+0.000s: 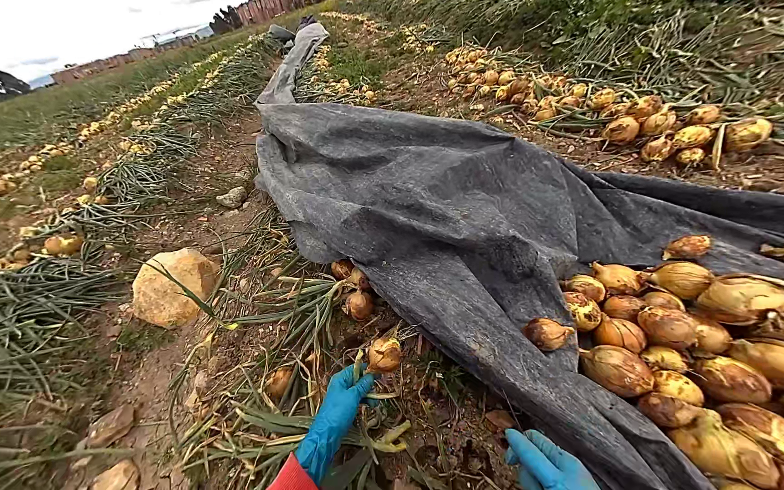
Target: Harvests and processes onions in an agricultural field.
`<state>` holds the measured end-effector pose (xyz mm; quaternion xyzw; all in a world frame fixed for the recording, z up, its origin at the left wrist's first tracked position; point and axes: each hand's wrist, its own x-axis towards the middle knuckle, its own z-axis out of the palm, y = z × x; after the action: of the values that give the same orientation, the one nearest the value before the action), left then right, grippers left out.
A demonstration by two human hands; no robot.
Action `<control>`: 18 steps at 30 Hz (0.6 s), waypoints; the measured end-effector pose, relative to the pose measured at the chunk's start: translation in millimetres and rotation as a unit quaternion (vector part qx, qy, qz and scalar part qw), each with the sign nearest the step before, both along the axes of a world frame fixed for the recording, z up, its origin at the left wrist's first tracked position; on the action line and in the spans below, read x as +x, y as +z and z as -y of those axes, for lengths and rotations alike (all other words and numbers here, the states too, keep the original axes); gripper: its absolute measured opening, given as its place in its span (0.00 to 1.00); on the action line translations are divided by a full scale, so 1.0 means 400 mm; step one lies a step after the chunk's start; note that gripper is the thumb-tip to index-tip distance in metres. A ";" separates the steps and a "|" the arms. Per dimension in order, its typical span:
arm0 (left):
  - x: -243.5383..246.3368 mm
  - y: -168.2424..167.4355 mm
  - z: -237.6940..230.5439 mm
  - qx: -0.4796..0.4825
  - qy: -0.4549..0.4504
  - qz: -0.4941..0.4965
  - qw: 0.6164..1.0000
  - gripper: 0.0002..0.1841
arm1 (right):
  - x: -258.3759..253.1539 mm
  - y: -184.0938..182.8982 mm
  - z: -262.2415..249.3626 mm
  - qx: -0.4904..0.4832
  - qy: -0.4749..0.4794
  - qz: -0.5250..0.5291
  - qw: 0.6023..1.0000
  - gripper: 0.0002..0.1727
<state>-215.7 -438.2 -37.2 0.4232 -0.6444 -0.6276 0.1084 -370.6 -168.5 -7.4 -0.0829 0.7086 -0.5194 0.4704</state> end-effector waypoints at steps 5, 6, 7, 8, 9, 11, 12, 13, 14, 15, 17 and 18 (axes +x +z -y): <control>0.035 0.135 -0.181 0.094 -0.200 -0.096 0.971 0.09 | 0.041 0.036 0.037 -0.051 0.084 0.055 0.994 0.28; 0.036 0.139 -0.193 0.106 -0.229 -0.116 0.961 0.08 | 0.050 0.051 0.035 -0.068 0.075 0.067 0.993 0.29; 0.035 0.141 -0.202 0.119 -0.246 -0.135 0.952 0.06 | 0.055 0.061 0.030 -0.083 0.065 0.070 0.992 0.30; 0.033 0.142 -0.210 0.124 -0.254 -0.150 0.947 0.04 | 0.058 0.068 0.025 -0.092 0.058 0.067 0.992 0.32; 0.029 0.146 -0.217 0.109 -0.254 -0.149 0.949 0.12 | 0.059 0.071 0.023 -0.100 0.047 0.063 0.992 0.33; 0.012 0.155 -0.233 0.023 -0.213 -0.101 0.971 0.14 | 0.061 0.072 0.024 -0.113 0.039 0.076 0.990 0.33; 0.004 0.151 -0.233 -0.054 -0.199 -0.066 0.976 0.13 | 0.061 0.070 0.026 -0.119 0.037 0.093 0.988 0.34; -0.001 0.138 -0.227 -0.156 -0.198 -0.032 0.967 0.15 | 0.060 0.069 0.029 -0.126 0.037 0.104 0.986 0.34; -0.008 0.117 -0.218 -0.252 -0.194 -0.012 0.948 0.14 | 0.060 0.070 0.030 -0.136 0.041 0.107 0.984 0.32; -0.020 0.099 -0.207 -0.298 -0.183 0.019 0.937 0.10 | 0.061 0.073 0.029 -0.147 0.043 0.109 0.982 0.29; -0.052 0.116 -0.173 -0.235 -0.171 0.138 0.947 0.11 | 0.061 0.066 0.014 -0.152 0.014 0.106 0.983 0.29; -0.064 0.139 -0.166 -0.215 -0.168 0.180 0.945 0.12 | 0.057 0.053 0.007 -0.119 -0.004 0.079 0.990 0.30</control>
<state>-241.4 -372.0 18.4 0.3818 -0.8346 -0.3960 -0.0278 -348.0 -171.2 14.0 -0.0939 0.6023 -0.6072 0.5096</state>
